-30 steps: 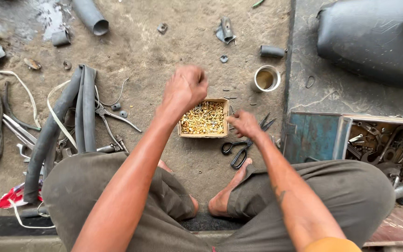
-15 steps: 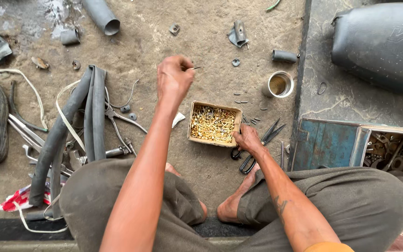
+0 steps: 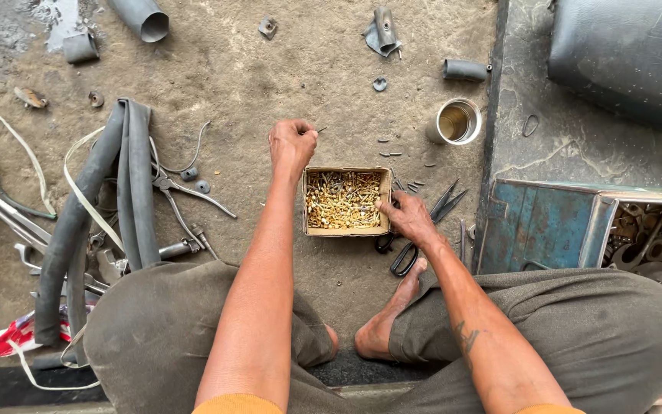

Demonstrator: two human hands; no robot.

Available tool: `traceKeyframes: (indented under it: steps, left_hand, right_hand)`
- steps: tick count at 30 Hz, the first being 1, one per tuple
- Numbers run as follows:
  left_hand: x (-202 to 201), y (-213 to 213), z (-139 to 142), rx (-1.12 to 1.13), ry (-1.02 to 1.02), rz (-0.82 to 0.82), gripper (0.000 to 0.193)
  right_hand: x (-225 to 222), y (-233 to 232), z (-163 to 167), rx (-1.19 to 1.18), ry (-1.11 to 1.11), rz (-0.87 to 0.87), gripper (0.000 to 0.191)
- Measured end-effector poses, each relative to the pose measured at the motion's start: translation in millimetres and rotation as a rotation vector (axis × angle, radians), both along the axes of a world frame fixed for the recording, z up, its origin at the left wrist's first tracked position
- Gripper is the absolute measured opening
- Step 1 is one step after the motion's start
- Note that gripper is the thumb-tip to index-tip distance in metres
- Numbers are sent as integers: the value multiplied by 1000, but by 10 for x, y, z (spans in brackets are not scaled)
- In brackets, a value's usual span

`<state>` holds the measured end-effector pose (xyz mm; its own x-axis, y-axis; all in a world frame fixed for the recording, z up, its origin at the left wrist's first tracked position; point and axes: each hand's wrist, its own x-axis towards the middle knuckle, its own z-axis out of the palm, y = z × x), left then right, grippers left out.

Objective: The person sits on the ground and repeatedly picks up small metal fasteners from a cardboard box. They insert each fastener into a small metal cup and manipulate it with their fingers, then place the fastener back into the box. The process is repeated continuously.

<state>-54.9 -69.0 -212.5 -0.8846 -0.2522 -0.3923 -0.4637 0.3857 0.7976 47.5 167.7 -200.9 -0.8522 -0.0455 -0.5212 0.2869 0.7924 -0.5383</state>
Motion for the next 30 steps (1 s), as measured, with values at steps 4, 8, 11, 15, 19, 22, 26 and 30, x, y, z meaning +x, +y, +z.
traceKeyframes:
  steps: [4,8,11,15,19,22,26,30]
  left_hand:
    - [20,23,-81,-72,108,-12,9]
    - [77,8,-168,27,-32,61,9]
    - [68,-25,-206,91,-82,83,11]
    - [34,5,-260,80,-6,93,12]
    - [11,175,-365,-23,65,31,12]
    - [-15,327,-462,-14,44,-7,11]
    - [-85,459,-550,-30,61,-62,13]
    - [-171,509,-612,-1,73,-32,13]
  right_hand:
    - [-68,-107,46,-21,368,2,27]
    - [-141,-282,-37,-165,305,86,31]
    - [-98,-355,-119,-119,419,115,27]
    - [28,-347,-161,-127,358,57,29]
    - [136,-331,-150,-131,344,-55,26]
    - [202,-316,-110,-129,267,-89,26]
    - [234,-285,-63,-161,309,-82,28]
    - [228,-279,-12,-171,280,-102,25]
